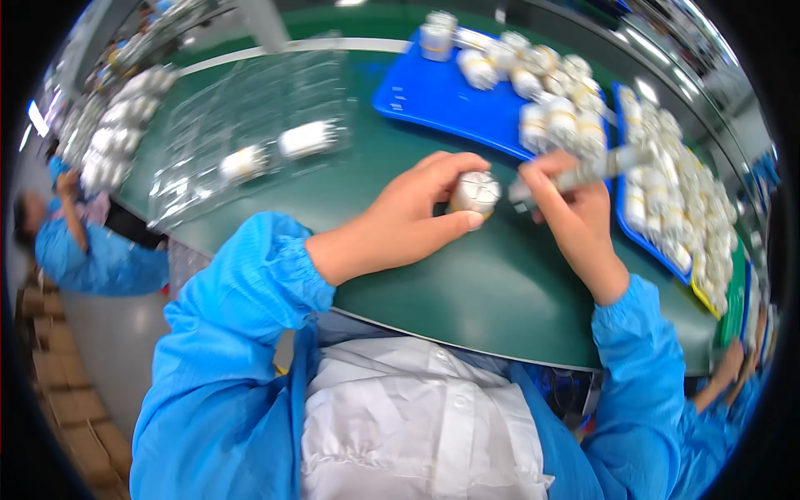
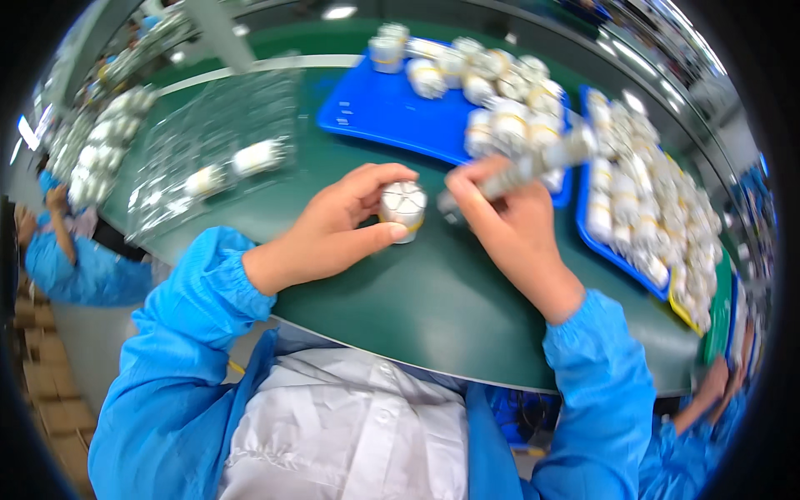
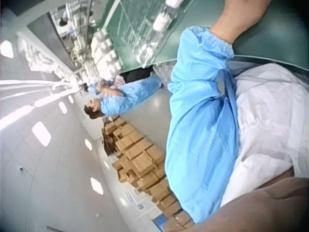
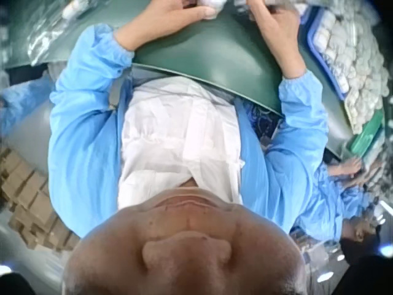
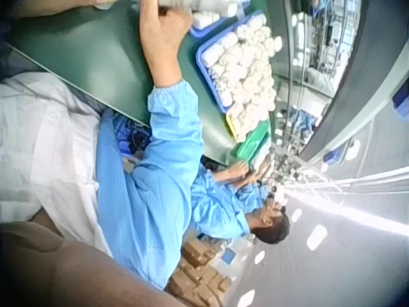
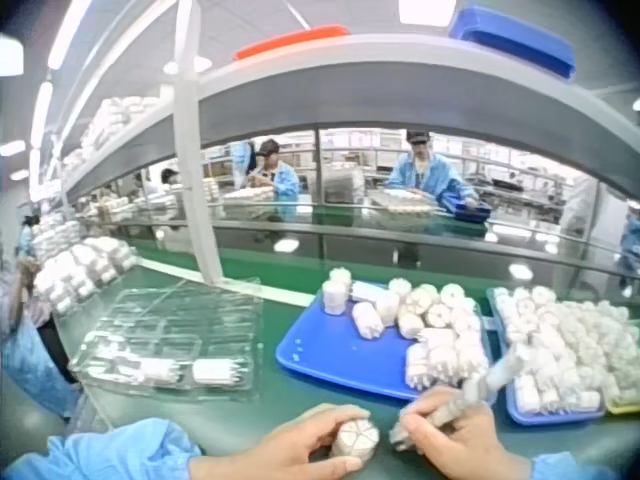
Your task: The person uses a syringe-like tool to apply a substance to small white cylindrical objects with yellow bands. They pick up each object from a blue tray, apply the substance, and place it into a clear plastic packaging tray. The person repeats this process for multiple items, filling the packaging tray.
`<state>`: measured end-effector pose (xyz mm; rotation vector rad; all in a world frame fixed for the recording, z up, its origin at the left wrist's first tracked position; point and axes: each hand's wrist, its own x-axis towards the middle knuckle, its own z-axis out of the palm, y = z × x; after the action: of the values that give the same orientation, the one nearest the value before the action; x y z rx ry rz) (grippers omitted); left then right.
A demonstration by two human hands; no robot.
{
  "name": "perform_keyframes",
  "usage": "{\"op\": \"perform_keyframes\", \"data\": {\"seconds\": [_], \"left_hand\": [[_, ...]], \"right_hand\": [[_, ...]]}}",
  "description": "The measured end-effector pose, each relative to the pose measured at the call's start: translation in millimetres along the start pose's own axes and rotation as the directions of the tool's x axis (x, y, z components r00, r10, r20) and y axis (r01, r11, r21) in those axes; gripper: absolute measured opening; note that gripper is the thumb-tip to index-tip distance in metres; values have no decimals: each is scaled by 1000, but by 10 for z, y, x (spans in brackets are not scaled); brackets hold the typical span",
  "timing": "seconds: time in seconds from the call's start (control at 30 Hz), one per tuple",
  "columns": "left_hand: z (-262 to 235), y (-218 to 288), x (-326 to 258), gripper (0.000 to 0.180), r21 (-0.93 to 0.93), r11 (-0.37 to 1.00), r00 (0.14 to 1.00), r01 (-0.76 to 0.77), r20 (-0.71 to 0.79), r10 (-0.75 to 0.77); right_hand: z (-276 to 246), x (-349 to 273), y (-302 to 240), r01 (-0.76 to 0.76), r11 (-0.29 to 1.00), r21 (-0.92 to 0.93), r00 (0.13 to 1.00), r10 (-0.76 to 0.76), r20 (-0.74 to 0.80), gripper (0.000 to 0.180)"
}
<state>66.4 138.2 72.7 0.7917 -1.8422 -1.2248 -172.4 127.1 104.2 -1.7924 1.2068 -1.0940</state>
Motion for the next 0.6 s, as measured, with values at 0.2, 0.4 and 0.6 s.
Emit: {"op": "perform_keyframes", "data": {"seconds": [0.2,0.4,0.6], "left_hand": [[-751,280,-702,52,349,936,896,-40,-402,189],[-1788,167,-1655,61,886,219,891,408,-439,116],[-1993,66,-1587,67,893,60,887,446,-450,99]], "right_hand": [[192,-148,185,253,960,-121,960,-233,158,8],[214,-156,139,205,972,-116,967,-184,174,9],[173,-124,208,244,964,-104,955,-220,199,11]]}}
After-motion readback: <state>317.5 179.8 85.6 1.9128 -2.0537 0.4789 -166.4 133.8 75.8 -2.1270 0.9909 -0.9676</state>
